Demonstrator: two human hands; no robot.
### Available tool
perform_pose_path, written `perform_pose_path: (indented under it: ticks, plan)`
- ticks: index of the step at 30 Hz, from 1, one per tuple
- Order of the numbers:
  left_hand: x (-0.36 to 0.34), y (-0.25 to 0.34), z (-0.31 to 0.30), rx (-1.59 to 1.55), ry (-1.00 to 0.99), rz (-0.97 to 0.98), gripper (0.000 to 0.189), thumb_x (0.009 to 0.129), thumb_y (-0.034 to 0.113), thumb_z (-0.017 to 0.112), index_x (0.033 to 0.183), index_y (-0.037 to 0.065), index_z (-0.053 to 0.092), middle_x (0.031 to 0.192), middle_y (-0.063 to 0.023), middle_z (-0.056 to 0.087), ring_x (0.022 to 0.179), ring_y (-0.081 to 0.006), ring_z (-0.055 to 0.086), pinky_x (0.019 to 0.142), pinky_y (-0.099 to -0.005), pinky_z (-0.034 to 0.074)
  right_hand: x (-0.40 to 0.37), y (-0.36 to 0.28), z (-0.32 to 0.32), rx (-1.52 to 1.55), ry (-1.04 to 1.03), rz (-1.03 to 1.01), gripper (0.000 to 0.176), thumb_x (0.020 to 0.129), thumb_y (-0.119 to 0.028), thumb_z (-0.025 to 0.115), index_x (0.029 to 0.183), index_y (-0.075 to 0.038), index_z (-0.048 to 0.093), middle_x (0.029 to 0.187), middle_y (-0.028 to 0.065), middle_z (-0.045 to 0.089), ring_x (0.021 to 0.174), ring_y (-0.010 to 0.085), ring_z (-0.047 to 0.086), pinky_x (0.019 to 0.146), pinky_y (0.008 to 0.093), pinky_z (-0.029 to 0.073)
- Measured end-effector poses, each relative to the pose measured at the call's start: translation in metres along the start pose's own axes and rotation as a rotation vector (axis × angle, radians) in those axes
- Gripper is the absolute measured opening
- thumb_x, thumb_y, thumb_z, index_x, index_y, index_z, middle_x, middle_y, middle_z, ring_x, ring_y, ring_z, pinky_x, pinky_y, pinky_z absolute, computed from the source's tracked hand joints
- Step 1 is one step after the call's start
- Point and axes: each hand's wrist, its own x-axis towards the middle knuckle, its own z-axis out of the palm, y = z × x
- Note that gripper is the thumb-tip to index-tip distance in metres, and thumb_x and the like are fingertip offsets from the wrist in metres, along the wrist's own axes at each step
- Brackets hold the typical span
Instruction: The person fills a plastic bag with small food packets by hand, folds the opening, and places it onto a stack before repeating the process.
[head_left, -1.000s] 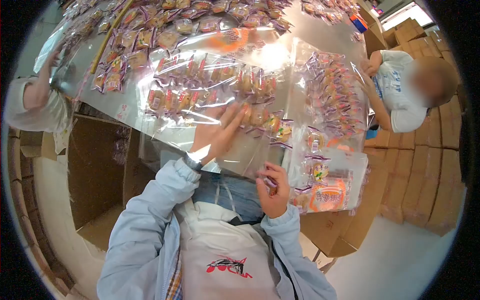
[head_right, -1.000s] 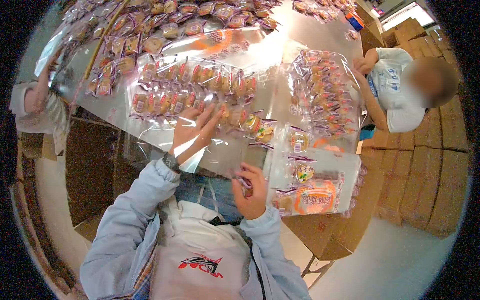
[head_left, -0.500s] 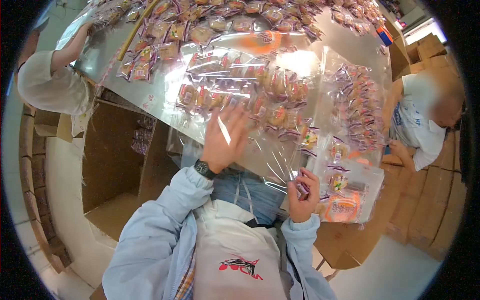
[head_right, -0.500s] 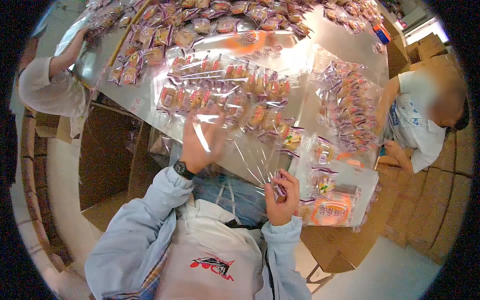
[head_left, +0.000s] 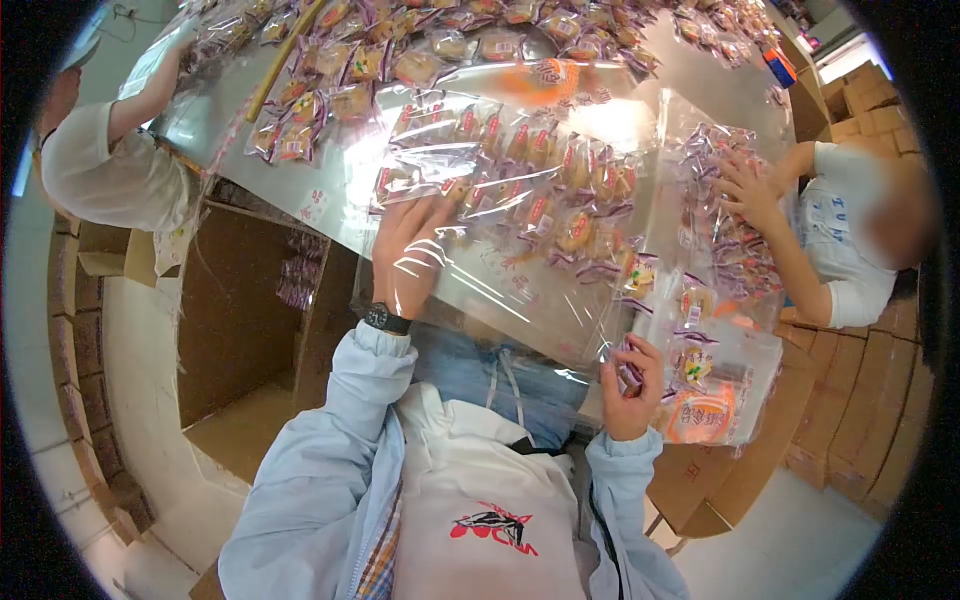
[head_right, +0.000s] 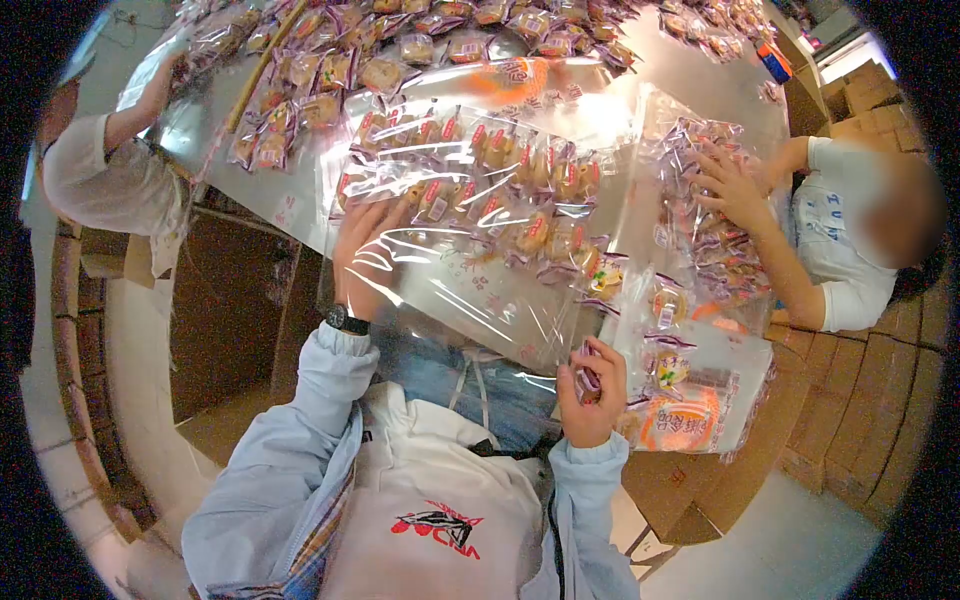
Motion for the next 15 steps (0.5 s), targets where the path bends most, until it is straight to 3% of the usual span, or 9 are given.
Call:
perform_pose_path:
  ticks: [3,7,11,15]
  plan:
    - [0.002,-0.013,0.001,0.105,0.065,0.127,0.044,0.077,0.003,0.069,0.121,0.005,0.074,0.124,-0.0152,0.071,0.118,-0.0366,0.064,0.106,-0.0494,0.05,-0.002,0.002,-0.002,0.006,-0.017,-0.016,0.026,0.082,0.0,0.079,0.106,-0.003,0.07,0.128,0.0196,0.065,0.112,0.0289,0.066,0.096,0.0377,0.054]
    - [-0.001,-0.018,-0.006,0.218,0.067,0.161,0.041,0.077,0.005,0.067,0.117,0.007,0.075,0.125,-0.011,0.07,0.125,-0.0329,0.062,0.112,-0.0535,0.044,0.001,0.0,-0.002,-0.005,-0.024,-0.027,0.026,0.082,0.001,0.079,0.106,-0.003,0.07,0.128,0.0192,0.064,0.111,0.0287,0.066,0.096,0.0375,0.054]
    - [-0.015,-0.002,-0.001,0.162,0.111,0.033,0.063,0.073,-0.004,0.067,0.135,0.007,0.067,0.133,-0.0124,0.068,0.131,-0.0357,0.058,0.119,-0.0539,0.037,0.001,0.0,-0.004,0.048,-0.007,0.033,0.027,0.081,0.002,0.079,0.106,-0.003,0.069,0.129,0.0187,0.063,0.111,0.0293,0.066,0.097,0.0383,0.054]
    - [-0.026,0.009,-0.008,0.25,-0.018,-0.046,0.059,0.081,0.004,0.069,0.14,0.007,0.063,0.142,-0.0072,0.064,0.138,-0.0328,0.052,0.122,-0.0535,0.032,0.007,0.005,-0.005,-0.017,0.019,0.006,0.028,0.081,0.001,0.079,0.107,-0.003,0.069,0.129,0.0185,0.063,0.112,0.0293,0.065,0.096,0.038,0.053]
